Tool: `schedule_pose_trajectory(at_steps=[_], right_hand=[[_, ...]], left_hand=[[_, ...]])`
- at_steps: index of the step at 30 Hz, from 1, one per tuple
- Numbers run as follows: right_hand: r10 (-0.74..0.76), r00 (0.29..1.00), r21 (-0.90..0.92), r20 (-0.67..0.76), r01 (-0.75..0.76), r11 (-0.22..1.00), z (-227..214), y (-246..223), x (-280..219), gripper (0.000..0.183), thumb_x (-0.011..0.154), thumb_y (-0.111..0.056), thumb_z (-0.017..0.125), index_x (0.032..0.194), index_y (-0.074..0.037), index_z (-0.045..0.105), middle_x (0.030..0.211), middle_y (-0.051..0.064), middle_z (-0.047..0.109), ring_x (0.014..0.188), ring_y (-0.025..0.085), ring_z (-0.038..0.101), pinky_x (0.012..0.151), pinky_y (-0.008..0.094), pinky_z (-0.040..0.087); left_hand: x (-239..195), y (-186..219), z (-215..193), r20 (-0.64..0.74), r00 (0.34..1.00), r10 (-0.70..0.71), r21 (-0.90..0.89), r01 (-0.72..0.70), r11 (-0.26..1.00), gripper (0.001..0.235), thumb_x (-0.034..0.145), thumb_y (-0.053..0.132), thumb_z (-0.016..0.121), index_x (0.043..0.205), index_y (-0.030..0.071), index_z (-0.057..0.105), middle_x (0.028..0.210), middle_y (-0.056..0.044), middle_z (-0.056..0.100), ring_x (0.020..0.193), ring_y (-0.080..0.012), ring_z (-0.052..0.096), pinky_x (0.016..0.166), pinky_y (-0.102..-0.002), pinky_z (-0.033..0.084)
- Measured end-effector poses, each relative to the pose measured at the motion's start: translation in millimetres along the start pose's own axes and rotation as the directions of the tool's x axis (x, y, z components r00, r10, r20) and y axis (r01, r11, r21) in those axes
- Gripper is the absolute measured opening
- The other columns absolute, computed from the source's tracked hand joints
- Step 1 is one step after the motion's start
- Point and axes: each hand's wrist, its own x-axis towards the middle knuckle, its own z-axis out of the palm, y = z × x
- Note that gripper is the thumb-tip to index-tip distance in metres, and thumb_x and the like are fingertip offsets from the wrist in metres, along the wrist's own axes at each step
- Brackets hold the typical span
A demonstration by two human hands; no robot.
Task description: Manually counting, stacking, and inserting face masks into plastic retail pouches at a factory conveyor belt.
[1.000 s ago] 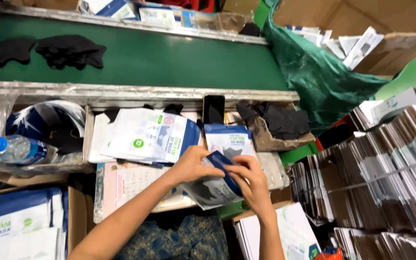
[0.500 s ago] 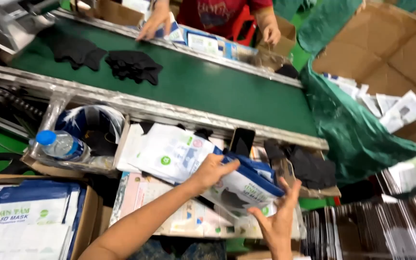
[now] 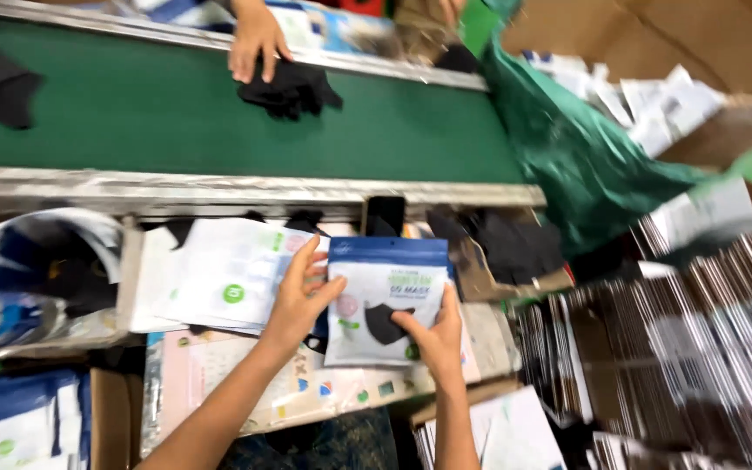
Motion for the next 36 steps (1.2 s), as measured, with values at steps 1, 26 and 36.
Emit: schedule_pose_trajectory(at_steps=[1,26,36], right_hand=[[0.010,0.999,0.001,-0.035,-0.010,1.000,-15,9,-2,0.070,0.071,0.006,0.083,0.132,-0.002,0.050,0.118,0.012,0.070,0.107,0.019,0.069,0.091,0.032,0.056],[-0.235,0.609,-0.295,-0.757,0.003,0.956,-208,-22,-212,0.069,0.071,0.003,0.089,0.134,0.006,0.060,0.123,0.012,0.068,0.107,0.025,0.067,0.097,0.038,0.053],[-0.688,0.303,-0.689,-0.659,-0.611,0.391,-414,16,-738,0.027,0.100,-0.003,0.089,0.119,0.006,0.072,0.111,0.018,0.074,0.096,0.021,0.069,0.092,0.034,0.057]], left_hand=[[-10,-14,12,0.031,0.999,-0.018,0.004,0.018,1.000,0.057,0.090,0.027,0.071,0.136,0.000,0.052,0.113,-0.009,0.067,0.098,-0.0161,0.064,0.084,-0.033,0.054],[-77,-13,27,0.146,0.989,0.012,0.193,-0.041,0.980,0.059,0.094,0.000,0.063,0.150,-0.001,0.042,0.123,-0.017,0.064,0.109,-0.0190,0.064,0.093,-0.029,0.053],[-84,-56,33,0.270,0.946,-0.182,0.282,0.104,0.954,0.050,0.099,0.004,0.060,0.145,-0.005,0.045,0.104,-0.014,0.072,0.096,-0.0143,0.069,0.085,-0.025,0.054]])
